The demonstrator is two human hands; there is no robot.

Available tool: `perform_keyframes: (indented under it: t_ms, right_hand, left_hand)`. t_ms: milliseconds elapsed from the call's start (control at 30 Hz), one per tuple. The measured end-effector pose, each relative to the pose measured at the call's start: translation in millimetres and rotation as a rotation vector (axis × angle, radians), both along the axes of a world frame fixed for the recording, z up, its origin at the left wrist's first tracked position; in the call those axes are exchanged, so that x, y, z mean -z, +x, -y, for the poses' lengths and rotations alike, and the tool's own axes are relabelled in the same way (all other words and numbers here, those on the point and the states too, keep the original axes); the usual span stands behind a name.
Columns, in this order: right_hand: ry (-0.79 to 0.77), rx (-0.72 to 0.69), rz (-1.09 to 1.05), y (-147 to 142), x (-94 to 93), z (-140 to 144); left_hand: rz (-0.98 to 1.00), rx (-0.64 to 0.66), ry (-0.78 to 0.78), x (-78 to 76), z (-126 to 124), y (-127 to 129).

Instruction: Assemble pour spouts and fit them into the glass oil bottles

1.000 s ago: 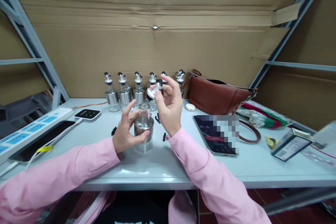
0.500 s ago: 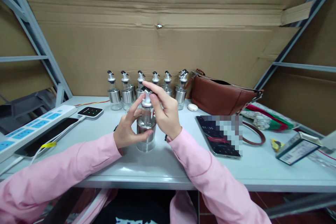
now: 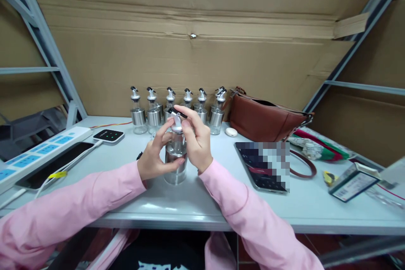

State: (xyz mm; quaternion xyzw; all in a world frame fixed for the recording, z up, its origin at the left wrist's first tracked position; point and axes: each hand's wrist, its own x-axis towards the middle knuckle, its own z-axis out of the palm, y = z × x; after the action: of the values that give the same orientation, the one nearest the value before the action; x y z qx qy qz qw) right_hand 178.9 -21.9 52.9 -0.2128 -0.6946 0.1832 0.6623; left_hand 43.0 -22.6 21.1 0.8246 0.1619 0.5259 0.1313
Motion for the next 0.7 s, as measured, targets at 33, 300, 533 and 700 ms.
perform_keyframes:
  t_ms: [33, 300, 533, 700]
  right_hand:
    - [-0.011, -0.002, -0.016, -0.8, 0.6, -0.1]
    - [-0.039, 0.019, -0.09, -5.0, 4.4, -0.5]
    - [-0.065, -0.032, -0.16, -7.8, 5.4, 0.7]
    - [-0.057, 0.016, -0.188, -10.3, 5.5, 0.9]
  left_hand:
    - [-0.002, 0.002, 0.0, 0.1, -0.2, -0.1]
    - [0.009, 0.022, 0.024, 0.1, -2.2, -0.1]
    - [0.013, 0.027, 0.04, -1.5, -0.9, 0.6]
    - [0.008, 0.014, 0.026, -1.2, -0.1, 0.4]
